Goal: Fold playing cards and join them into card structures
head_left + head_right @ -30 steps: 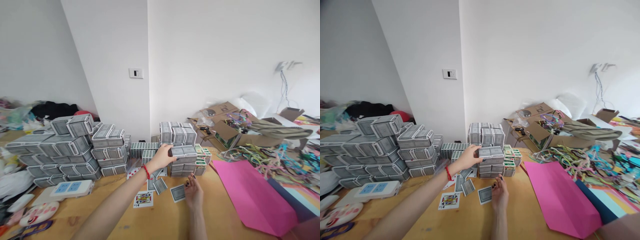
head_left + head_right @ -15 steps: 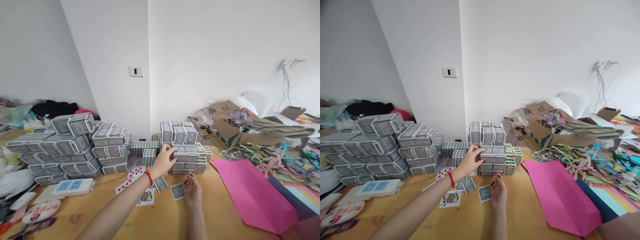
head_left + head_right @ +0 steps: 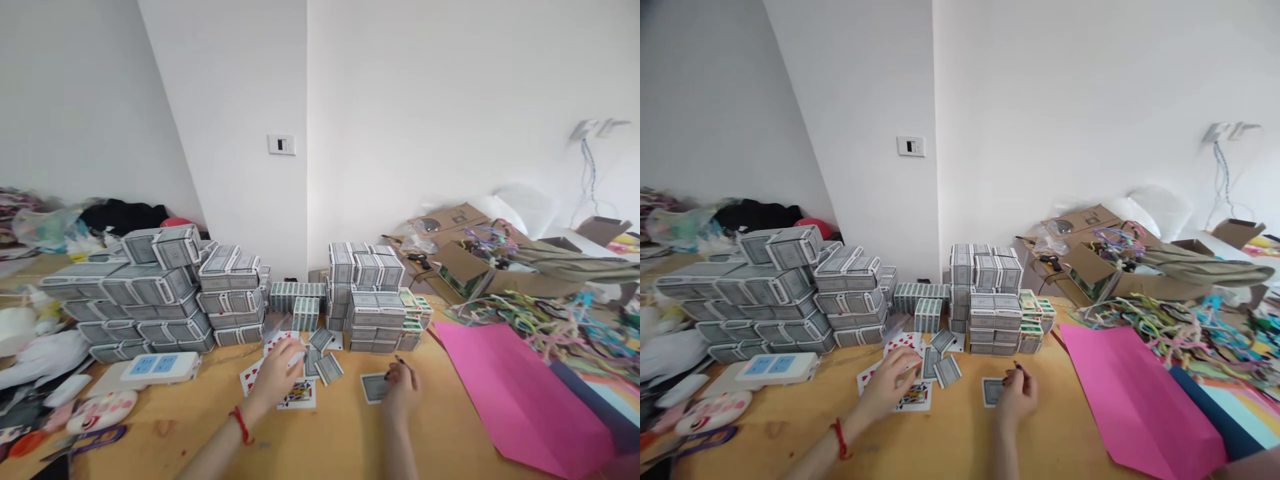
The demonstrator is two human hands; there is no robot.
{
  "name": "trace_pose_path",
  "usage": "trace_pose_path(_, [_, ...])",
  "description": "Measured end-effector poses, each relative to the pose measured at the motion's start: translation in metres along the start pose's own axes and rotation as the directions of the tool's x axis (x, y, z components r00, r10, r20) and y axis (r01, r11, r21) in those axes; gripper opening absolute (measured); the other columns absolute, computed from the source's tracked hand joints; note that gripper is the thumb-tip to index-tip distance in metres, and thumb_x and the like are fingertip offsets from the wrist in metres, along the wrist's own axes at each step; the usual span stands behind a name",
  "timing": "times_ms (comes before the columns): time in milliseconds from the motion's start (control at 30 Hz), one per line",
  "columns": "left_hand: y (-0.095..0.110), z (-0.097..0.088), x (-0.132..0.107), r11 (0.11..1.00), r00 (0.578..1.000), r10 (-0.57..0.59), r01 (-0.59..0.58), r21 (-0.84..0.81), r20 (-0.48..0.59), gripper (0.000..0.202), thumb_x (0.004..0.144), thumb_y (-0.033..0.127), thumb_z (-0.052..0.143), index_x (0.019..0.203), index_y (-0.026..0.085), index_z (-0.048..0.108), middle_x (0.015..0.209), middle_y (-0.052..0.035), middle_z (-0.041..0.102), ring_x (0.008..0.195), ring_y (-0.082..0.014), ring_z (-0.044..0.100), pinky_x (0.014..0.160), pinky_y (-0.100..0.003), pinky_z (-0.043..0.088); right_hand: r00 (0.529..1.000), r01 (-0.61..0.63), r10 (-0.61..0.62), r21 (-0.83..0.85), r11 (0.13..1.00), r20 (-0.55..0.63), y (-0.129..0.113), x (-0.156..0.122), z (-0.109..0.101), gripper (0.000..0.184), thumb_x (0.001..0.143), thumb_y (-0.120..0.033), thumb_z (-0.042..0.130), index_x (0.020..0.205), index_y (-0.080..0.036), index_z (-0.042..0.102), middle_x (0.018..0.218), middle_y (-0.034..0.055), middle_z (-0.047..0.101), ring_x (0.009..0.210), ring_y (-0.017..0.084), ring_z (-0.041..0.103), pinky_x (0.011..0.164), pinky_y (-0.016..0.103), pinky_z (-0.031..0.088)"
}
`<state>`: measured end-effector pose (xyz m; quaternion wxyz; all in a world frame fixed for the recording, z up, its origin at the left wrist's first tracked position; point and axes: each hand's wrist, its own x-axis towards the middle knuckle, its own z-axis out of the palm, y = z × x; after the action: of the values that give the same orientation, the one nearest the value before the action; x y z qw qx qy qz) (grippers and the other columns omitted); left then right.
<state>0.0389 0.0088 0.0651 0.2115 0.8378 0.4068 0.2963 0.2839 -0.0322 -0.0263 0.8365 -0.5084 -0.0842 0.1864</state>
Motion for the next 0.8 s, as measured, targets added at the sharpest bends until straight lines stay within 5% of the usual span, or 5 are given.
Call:
trace_pose_path(100, [-0.016, 0.005, -0.037, 0.988, 0.992, -0.008, -0.011, 0.155, 0.123, 0.035, 0.077, 0.030, 0.044, 0.111, 0.027, 0.048, 0.124, -0.0037, 0.042, 0.118, -0.0239, 0.030, 0.098, -0.044, 0.026, 0.977, 0.127, -0.160, -0.221, 0.967, -0.139, 0.004, -0.006, -0.003, 0.015, 0.063, -0.025, 0.054, 0.075, -0.017, 0.060, 0.052, -0.0045, 0.053, 0.045, 0.009, 0.045, 0.042, 0.021, 0.035])
trace_pose_path(267, [-0.019, 0.012, -0.059, 0.965, 0.962, -0.030, -0.043, 0.258, 0.272, 0.051, 0.076, 0.047, 0.042, 0.124, 0.034, 0.033, 0.137, 0.0002, 0.024, 0.126, -0.0269, 0.016, 0.101, -0.051, 0.015, 0.998, 0.046, -0.059, -0.378, 0.925, -0.024, 0.002, -0.015, -0.002, 0.016, 0.063, -0.027, 0.054, 0.073, -0.015, 0.060, 0.052, -0.0029, 0.055, 0.047, 0.011, 0.047, 0.045, 0.022, 0.038])
trace_pose_path(500, [-0.006, 0.026, -0.070, 0.985, 0.965, -0.020, -0.026, 0.172, 0.261, 0.045, 0.077, 0.041, 0.042, 0.122, 0.034, 0.036, 0.139, 0.0018, 0.021, 0.127, -0.0248, 0.013, 0.101, -0.047, 0.021, 0.951, -0.005, 0.115, -0.354, 0.935, 0.289, 0.001, -0.050, 0.003, 0.023, 0.061, -0.036, 0.060, 0.069, -0.014, 0.060, 0.048, -0.0041, 0.053, 0.044, 0.009, 0.046, 0.044, 0.020, 0.036])
trace_pose_path(633, [-0.009, 0.023, -0.075, 0.996, 0.985, -0.021, 0.006, 0.092, 0.169, 0.038, 0.079, 0.028, 0.041, 0.117, 0.032, 0.043, 0.133, 0.0020, 0.033, 0.125, -0.0197, 0.022, 0.102, -0.041, 0.024, 0.849, -0.092, 0.243, -0.321, 0.942, 0.469, -0.008, -0.072, 0.005, 0.029, 0.060, -0.040, 0.062, 0.072, -0.014, 0.061, 0.056, -0.0002, 0.059, 0.049, 0.013, 0.051, 0.049, 0.024, 0.042])
trace_pose_path(800, [-0.033, 0.009, -0.059, 0.993, 0.996, -0.083, 0.079, 0.086, 0.037, 0.036, 0.079, 0.017, 0.034, 0.111, 0.026, 0.048, 0.127, 0.0005, 0.042, 0.121, -0.0156, 0.030, 0.100, -0.036, 0.029, 0.770, 0.186, 0.161, -0.460, 0.868, 0.617, -0.036, -0.083, 0.001, 0.024, 0.059, -0.035, 0.064, 0.078, -0.019, 0.065, 0.084, 0.0056, 0.065, 0.083, 0.023, 0.058, 0.074, 0.034, 0.044])
